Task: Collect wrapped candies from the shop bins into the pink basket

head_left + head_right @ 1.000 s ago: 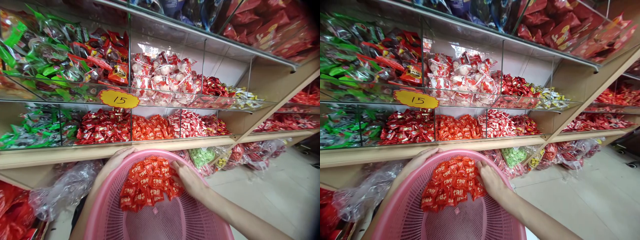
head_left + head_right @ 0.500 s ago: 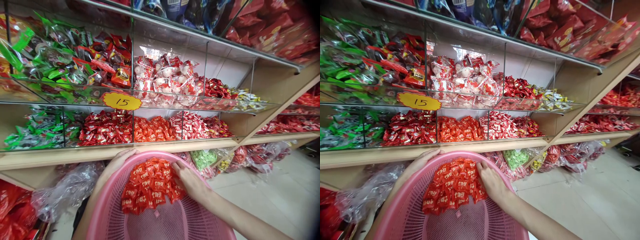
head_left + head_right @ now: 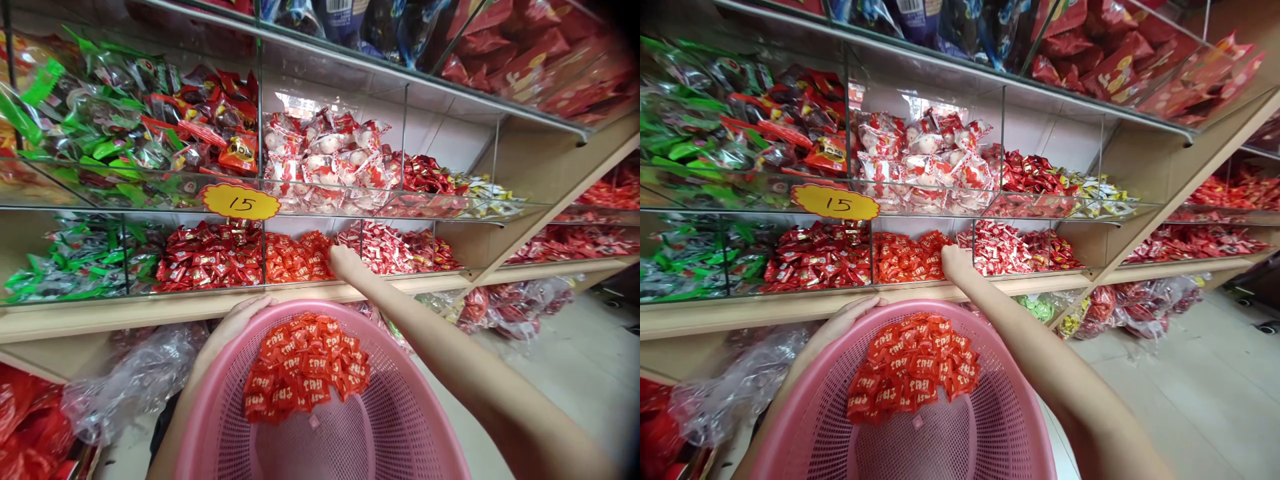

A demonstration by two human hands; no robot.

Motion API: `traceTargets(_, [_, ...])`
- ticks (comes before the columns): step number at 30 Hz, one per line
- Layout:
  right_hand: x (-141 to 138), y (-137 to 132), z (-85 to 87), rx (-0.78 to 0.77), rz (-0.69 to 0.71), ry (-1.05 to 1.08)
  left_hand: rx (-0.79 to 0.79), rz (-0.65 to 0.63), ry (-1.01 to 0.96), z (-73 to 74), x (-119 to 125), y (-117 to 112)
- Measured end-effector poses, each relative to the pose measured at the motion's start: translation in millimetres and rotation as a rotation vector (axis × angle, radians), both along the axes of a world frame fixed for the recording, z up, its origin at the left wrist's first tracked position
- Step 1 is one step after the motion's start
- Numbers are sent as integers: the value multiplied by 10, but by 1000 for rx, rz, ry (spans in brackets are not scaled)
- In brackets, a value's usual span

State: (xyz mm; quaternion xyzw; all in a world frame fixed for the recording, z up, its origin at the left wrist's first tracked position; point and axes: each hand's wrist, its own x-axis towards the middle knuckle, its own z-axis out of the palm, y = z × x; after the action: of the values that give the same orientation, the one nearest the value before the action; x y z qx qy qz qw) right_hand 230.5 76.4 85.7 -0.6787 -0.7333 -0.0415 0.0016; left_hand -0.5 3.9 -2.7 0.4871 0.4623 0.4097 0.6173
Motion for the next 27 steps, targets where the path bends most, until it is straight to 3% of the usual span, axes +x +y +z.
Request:
traceTargets(5, [-29,125,-149,-57,-42,2,15,7,8,-20,-7,11])
traceTargets(17, [-36,119,-137,-53,-96,79,9,-13,-2,21,17,-12])
traceTargets(23, [121,-13,108,55,-22,132,2,4,2,38,25,-8])
traceTargets(27, [251,-367,328,211,137,265,-13,47,10,110,81,-87])
